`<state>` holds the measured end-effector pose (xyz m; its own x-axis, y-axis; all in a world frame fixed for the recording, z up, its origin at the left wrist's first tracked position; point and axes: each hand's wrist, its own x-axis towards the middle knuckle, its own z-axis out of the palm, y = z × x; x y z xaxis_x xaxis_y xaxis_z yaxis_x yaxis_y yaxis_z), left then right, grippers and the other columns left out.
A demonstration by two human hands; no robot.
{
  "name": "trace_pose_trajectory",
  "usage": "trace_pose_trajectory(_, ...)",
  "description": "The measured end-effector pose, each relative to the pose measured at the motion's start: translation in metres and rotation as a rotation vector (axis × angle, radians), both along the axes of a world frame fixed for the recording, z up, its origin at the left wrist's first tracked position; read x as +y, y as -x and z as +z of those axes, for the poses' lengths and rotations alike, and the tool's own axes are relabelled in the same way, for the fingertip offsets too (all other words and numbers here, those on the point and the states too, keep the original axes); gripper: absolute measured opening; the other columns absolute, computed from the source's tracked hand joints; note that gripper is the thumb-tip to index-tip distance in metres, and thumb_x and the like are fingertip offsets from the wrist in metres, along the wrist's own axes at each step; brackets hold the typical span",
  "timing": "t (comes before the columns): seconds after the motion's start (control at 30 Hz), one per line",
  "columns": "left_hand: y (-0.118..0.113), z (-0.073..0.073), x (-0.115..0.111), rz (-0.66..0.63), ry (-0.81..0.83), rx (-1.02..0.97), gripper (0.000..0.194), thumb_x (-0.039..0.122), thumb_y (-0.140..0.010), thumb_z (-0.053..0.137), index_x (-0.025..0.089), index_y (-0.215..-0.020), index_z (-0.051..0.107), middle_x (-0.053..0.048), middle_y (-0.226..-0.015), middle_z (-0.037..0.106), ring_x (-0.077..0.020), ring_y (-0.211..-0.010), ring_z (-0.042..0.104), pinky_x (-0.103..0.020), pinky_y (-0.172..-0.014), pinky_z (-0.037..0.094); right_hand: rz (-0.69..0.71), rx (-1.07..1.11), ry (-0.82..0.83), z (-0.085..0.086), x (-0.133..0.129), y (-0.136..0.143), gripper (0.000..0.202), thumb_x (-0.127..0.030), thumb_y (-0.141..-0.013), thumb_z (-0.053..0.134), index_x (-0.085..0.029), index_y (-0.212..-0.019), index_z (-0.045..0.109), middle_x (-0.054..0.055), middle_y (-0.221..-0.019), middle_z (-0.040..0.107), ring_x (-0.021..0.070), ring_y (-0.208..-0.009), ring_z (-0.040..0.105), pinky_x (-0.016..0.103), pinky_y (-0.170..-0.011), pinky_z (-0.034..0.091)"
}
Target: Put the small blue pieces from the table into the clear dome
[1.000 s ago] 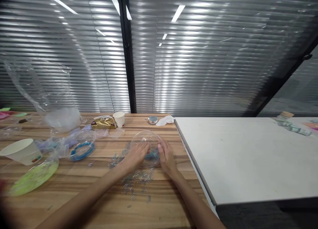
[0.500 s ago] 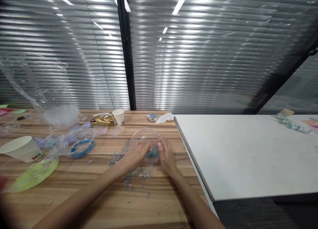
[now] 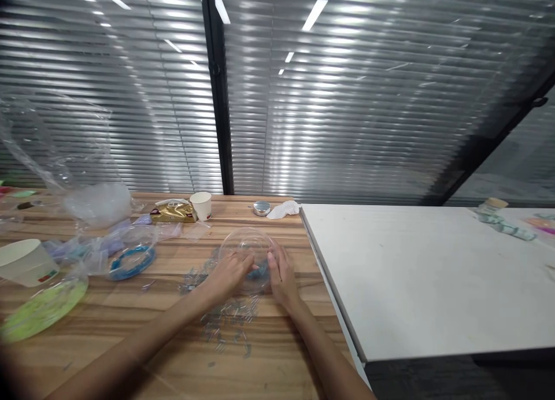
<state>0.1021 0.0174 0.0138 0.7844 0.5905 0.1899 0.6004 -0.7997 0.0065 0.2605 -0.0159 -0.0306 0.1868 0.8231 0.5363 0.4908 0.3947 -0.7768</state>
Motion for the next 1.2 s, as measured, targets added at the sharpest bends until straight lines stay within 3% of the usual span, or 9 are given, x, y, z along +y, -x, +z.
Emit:
trace_pose_trajectory(0.27, -0.0013, -0.0027, 0.0016, -0.03, -0.055, -0.072, 0.024, 0.028, -0.097, 0.039, 0.013, -0.087, 0.055, -0.008, -0.089, 0.062, -0.0227, -0.088, 0.057, -0.035, -0.079, 0.038, -0.034, 0.037, 0.019, 0.0008, 0.0033, -0.0016, 0.044, -0.041, -0.094, 0.03, -0.019, -0.124, 0.053, 0.009, -0.106, 0.063, 0.0231, -0.101, 0.057, 0.041, -0.089, 0.045)
trace_pose_trajectory(0.5, 0.0009, -0.0062, 0.0012, -0.014, -0.045, -0.056, 0.008, 0.013, -0.093, 0.044, 0.013, -0.09, 0.052, -0.008, -0.096, 0.06, -0.022, -0.091, 0.054, -0.034, -0.08, 0.038, -0.018, 0.036, 0.027, -0.0002, 0.0042, -0.0005, 0.044, -0.041, -0.095, 0.03, -0.018, -0.124, 0.053, 0.009, -0.104, 0.064, 0.0226, -0.104, 0.057, 0.04, -0.093, 0.044)
trace_pose_trajectory(0.7, 0.0032, -0.0034, 0.0022, -0.039, 0.008, -0.02, 0.016, 0.002, -0.086, 0.044, 0.014, -0.09, 0.053, -0.007, -0.098, 0.058, -0.0202, -0.091, 0.051, -0.032, -0.081, 0.038, 0.01, 0.004, -0.015, 0.0007, 0.0035, 0.0006, 0.04, -0.038, -0.095, 0.031, -0.021, -0.123, 0.053, 0.009, -0.115, 0.061, 0.022, -0.108, 0.055, 0.04, -0.096, 0.042)
trace_pose_trajectory(1.2, 0.0035, -0.0087, 0.0053, -0.064, 0.022, -0.063, 0.009, 0.011, -0.088, 0.051, 0.014, -0.092, 0.058, -0.007, -0.097, 0.059, -0.0206, -0.095, 0.052, -0.033, -0.085, 0.04, 0.009, -0.042, 0.001, 0.0001, 0.0028, 0.0005, 0.04, -0.038, -0.095, 0.03, -0.021, -0.122, 0.053, 0.009, -0.108, 0.062, 0.0211, -0.099, 0.057, 0.04, -0.09, 0.045)
